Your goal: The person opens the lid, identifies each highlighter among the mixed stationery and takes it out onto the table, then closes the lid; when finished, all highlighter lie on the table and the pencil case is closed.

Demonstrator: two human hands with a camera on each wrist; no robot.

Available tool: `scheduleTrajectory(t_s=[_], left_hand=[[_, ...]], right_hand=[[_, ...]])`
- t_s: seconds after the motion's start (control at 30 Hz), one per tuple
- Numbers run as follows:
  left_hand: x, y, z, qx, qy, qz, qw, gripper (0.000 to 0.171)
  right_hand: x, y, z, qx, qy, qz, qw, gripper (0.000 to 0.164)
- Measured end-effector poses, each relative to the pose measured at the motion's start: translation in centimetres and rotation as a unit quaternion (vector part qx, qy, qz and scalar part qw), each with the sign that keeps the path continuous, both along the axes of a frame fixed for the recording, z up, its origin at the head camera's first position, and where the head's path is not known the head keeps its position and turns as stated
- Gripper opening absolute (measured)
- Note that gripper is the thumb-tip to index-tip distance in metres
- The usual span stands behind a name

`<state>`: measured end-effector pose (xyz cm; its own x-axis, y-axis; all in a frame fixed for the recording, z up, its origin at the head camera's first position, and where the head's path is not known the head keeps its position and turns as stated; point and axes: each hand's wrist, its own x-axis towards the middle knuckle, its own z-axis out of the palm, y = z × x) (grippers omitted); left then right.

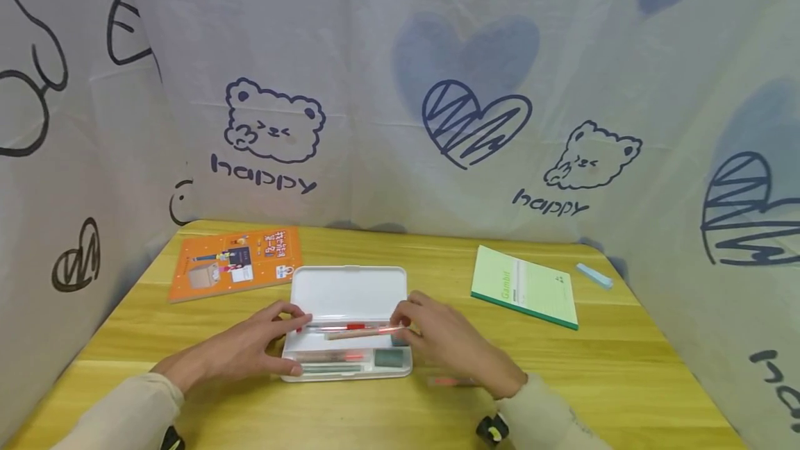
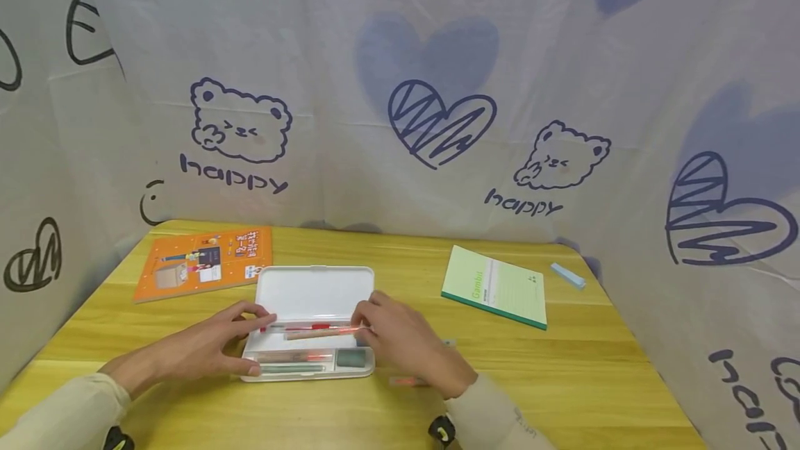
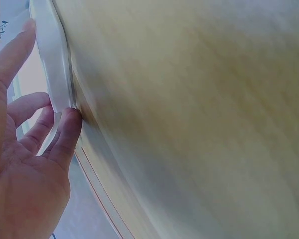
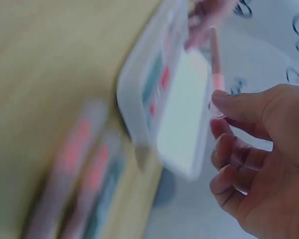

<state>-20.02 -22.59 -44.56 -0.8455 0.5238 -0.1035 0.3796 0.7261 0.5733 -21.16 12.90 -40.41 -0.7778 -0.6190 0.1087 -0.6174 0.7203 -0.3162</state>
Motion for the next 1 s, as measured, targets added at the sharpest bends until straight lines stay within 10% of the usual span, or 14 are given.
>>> scheduleTrajectory(t_s=[0.4, 1.0], left_hand=[[0.1, 0.1, 0.3, 0.005, -0.016, 0.008, 0.9998, 0.084], [0.1, 0.2, 0.3, -0.004, 0.000, -0.005, 1.0000, 0.082]], right_hand=[[-0.7, 13.7, 2.4, -0.068, 0.061, -0.108, 0.990, 0.005], [-0.1, 26.8, -4.4, -0.026, -0.030, -0.184, 0.982, 0.007]])
